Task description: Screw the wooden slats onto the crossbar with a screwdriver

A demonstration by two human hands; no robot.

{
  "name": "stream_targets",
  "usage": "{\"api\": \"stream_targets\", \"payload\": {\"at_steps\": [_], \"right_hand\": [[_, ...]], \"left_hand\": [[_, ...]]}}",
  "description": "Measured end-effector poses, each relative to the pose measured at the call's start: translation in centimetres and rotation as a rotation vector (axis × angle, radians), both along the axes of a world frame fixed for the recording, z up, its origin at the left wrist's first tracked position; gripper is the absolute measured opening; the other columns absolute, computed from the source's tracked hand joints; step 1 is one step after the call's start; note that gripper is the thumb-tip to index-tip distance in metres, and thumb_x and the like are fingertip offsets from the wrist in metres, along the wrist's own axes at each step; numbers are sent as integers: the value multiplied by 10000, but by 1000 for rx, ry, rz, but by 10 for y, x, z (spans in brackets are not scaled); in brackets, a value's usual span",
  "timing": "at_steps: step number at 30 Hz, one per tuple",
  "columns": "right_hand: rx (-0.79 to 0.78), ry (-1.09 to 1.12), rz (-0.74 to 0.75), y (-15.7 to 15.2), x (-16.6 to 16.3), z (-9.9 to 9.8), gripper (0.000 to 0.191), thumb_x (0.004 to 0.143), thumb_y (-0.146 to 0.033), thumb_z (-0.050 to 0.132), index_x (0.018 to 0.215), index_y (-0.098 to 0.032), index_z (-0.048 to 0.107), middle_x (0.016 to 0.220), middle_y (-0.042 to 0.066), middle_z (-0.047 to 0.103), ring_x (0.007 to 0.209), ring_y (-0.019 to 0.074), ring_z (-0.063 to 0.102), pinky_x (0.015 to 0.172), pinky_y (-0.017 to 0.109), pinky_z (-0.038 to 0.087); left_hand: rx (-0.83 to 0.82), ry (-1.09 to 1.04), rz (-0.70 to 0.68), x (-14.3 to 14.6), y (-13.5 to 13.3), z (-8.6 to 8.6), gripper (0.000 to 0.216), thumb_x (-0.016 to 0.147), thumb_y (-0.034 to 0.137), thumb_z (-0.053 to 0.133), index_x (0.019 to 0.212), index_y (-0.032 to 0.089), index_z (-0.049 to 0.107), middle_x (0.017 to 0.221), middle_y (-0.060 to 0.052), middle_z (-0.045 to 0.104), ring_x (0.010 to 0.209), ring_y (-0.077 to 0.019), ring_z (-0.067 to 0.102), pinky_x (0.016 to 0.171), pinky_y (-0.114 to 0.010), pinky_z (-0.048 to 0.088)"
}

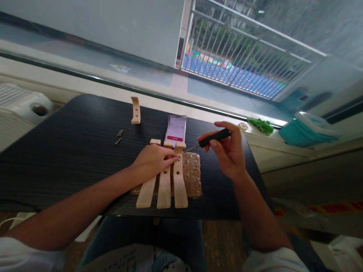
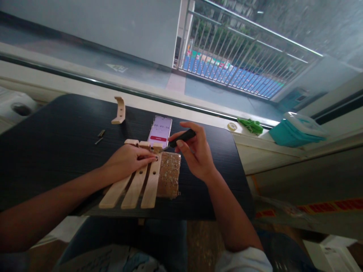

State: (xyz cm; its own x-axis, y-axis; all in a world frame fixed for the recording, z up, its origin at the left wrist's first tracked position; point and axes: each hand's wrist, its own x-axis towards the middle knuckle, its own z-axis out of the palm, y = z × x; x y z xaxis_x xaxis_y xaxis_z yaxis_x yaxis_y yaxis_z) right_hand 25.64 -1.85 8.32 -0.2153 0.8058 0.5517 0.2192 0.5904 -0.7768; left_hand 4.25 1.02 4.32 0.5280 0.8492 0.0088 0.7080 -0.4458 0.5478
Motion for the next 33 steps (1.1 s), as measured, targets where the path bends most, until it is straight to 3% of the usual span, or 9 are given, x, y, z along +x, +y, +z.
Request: {"api": "stream_targets", "payload": {"at_steps": [7,12,17,33], "right_hand": [[-47,-196,119,16,-7,1,384,940,-291,499,1298,-263,364,929,15,668,661,103,611,601,271,552],[-34,-282,125,17,-11,1,403,945,-271,482,1332,-257,371,957,22,662,782,125,654,640,266,553],[-7,-360,138,18,-11,3,416,944,-265,490,1343,-274,374,989,15,655,755,115,643,644,265,549],[-7,-419,280,22,-10,16,430,962,-234,425,1388,-271,381,1061,40,645,799,127,608,699,279,546]], "left_hand": [[0,-1,-4,1,0,0,203,887,335,608,937,239,779,927,-27,776,855,-207,707,747,-270,492],[7,12,-14,1,0,1,197,888,320,609,946,239,778,916,-36,775,837,-211,706,728,-277,486],[18,14,-6,0,0,0,180,877,315,625,967,266,772,922,-24,775,822,-205,704,696,-270,472],[30,-39,-12,0,0,-3,182,877,309,617,953,261,775,935,-20,776,841,-197,712,729,-267,501]]}}
